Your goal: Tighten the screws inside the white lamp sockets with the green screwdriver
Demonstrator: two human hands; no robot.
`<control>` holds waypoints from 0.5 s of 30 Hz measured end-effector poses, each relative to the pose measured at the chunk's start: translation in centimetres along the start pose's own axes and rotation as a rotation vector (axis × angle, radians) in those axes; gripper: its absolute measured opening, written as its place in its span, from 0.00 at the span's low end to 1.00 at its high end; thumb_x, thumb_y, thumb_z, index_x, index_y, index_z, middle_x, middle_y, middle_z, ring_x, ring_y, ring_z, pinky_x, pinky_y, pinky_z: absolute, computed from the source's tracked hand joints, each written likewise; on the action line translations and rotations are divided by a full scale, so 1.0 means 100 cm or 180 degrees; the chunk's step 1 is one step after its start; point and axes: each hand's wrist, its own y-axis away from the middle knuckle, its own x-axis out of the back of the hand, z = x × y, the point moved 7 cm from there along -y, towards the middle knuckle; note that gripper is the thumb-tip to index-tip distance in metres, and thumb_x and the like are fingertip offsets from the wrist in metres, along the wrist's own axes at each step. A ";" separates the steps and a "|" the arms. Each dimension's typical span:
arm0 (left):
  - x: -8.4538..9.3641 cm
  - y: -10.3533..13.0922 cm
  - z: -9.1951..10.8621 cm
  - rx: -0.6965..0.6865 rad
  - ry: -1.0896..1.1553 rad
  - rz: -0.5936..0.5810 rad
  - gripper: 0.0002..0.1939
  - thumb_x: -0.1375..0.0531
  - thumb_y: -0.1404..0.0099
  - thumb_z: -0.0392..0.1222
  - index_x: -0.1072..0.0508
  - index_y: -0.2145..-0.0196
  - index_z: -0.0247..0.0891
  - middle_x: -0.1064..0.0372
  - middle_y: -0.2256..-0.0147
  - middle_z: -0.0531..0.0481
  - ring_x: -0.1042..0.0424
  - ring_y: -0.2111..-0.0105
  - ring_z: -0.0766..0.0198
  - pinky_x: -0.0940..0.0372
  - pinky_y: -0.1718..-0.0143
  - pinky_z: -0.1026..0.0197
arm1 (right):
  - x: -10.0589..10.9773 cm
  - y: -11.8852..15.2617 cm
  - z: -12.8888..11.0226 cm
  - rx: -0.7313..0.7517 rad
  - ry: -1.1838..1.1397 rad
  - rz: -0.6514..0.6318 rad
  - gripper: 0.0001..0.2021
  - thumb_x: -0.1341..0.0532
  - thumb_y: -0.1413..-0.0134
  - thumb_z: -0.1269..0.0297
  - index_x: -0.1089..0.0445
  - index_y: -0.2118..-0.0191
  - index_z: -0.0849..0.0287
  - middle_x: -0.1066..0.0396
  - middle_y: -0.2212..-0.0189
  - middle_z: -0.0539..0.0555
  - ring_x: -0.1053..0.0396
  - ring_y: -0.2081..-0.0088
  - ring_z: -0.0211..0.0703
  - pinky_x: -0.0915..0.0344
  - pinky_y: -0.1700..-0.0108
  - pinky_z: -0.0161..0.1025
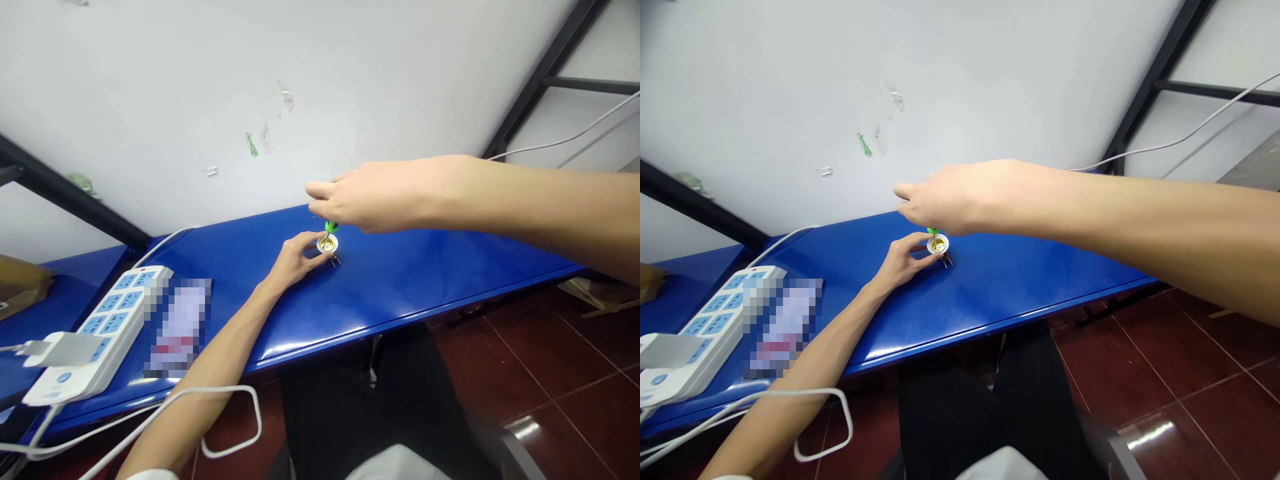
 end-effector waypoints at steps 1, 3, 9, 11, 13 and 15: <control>0.000 0.000 0.000 -0.0025 0.0010 0.0006 0.24 0.30 0.35 0.55 0.20 0.47 0.38 0.18 0.50 0.42 0.16 0.52 0.54 0.20 0.45 0.49 | -0.004 0.000 -0.003 0.0107 0.0387 -0.0220 0.11 0.40 0.37 0.78 0.23 0.55 0.62 0.23 0.53 0.58 0.27 0.66 0.41 0.39 0.66 0.40; 0.000 0.000 0.001 -0.0059 0.0028 0.0012 0.25 0.31 0.34 0.56 0.21 0.46 0.38 0.18 0.49 0.42 0.16 0.52 0.54 0.20 0.45 0.49 | -0.009 -0.001 -0.005 0.0189 0.0873 -0.0430 0.13 0.44 0.34 0.78 0.23 0.51 0.65 0.23 0.55 0.62 0.26 0.65 0.45 0.39 0.65 0.41; -0.001 -0.001 0.000 0.0004 -0.0021 -0.0044 0.26 0.31 0.34 0.56 0.21 0.45 0.39 0.18 0.48 0.42 0.15 0.52 0.54 0.20 0.45 0.48 | -0.019 0.002 0.008 -0.0068 0.0439 -0.0726 0.24 0.40 0.38 0.78 0.29 0.38 0.57 0.27 0.40 0.60 0.29 0.69 0.36 0.42 0.70 0.37; 0.000 0.000 -0.001 -0.0007 -0.0024 -0.0032 0.25 0.31 0.34 0.56 0.21 0.45 0.39 0.18 0.48 0.42 0.16 0.52 0.54 0.20 0.44 0.48 | -0.021 0.005 0.010 -0.0003 0.0336 -0.0823 0.30 0.39 0.43 0.82 0.30 0.37 0.52 0.31 0.35 0.57 0.30 0.70 0.34 0.43 0.71 0.38; 0.000 -0.001 0.000 -0.0044 -0.0007 -0.0010 0.25 0.31 0.34 0.56 0.21 0.46 0.39 0.18 0.48 0.42 0.16 0.52 0.54 0.20 0.44 0.48 | -0.018 0.004 0.007 0.0128 0.0362 -0.0680 0.25 0.40 0.43 0.82 0.27 0.42 0.55 0.26 0.41 0.58 0.31 0.70 0.37 0.44 0.71 0.40; 0.000 -0.001 0.000 -0.0088 0.0017 -0.0008 0.25 0.31 0.34 0.56 0.21 0.46 0.38 0.18 0.49 0.42 0.16 0.52 0.54 0.20 0.45 0.49 | -0.015 0.002 0.004 0.0183 0.0492 -0.0532 0.16 0.42 0.37 0.79 0.25 0.49 0.59 0.22 0.54 0.60 0.30 0.71 0.42 0.44 0.70 0.42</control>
